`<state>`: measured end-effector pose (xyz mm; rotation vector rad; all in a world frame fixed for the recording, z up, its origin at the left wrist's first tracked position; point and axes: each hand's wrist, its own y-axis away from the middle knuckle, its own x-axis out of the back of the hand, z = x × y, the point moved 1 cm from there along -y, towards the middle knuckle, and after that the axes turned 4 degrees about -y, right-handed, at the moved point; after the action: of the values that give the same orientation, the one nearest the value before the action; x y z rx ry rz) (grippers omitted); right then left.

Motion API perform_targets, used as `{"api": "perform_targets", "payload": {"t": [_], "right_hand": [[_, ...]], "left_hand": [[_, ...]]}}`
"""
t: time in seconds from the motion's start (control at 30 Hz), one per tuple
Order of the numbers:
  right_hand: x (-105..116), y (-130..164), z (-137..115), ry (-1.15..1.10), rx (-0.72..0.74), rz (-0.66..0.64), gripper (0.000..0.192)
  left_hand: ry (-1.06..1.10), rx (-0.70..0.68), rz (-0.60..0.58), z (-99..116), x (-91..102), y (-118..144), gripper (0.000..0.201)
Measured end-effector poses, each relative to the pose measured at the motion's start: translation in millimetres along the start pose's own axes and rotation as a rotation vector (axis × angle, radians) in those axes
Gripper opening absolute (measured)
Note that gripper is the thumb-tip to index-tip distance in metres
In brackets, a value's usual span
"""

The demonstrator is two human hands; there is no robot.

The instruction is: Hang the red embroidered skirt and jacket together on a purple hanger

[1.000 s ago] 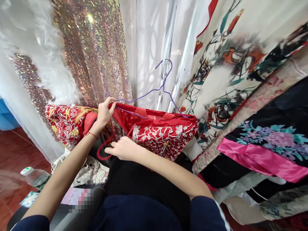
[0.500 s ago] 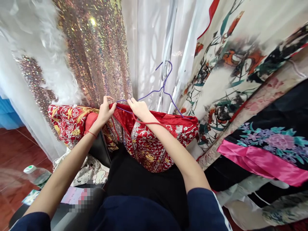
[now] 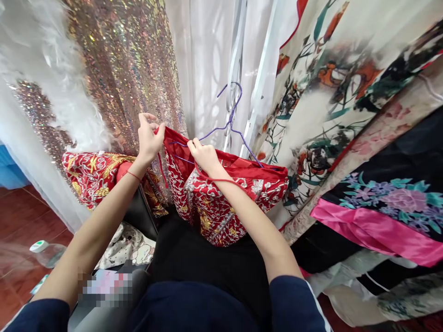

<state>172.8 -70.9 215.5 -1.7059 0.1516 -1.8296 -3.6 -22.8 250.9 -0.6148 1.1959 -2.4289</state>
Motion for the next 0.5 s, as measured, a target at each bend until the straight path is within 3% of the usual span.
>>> {"api": "perform_targets", "payload": {"t": [0.13,0.23,0.37,0.5], "right_hand": [[1.3,1.2,7.4,-0.059,-0.044,0.034,0.048],[6.1,8.2,12.9,-0.094,-0.047,0.052,0.043],[23.5,24.1,20.3,-0.173,-0.103,0.155,0.043],[57.6,34.5,20.6,-0.189,-0.181,0.222,0.051]], "left_hand": [[0.068,-0.032,-0.019,32.6,-7.1,19.9,0.025],[0.12,-0.041,-0.051,45.3,-17.6,39.3,0.015],[0.205,0.044,-0.129,34.9,-37.6,66.8,0.013],[0.213,0.056,-0.253,23.0,-55.2,87.9,0.008]]}}
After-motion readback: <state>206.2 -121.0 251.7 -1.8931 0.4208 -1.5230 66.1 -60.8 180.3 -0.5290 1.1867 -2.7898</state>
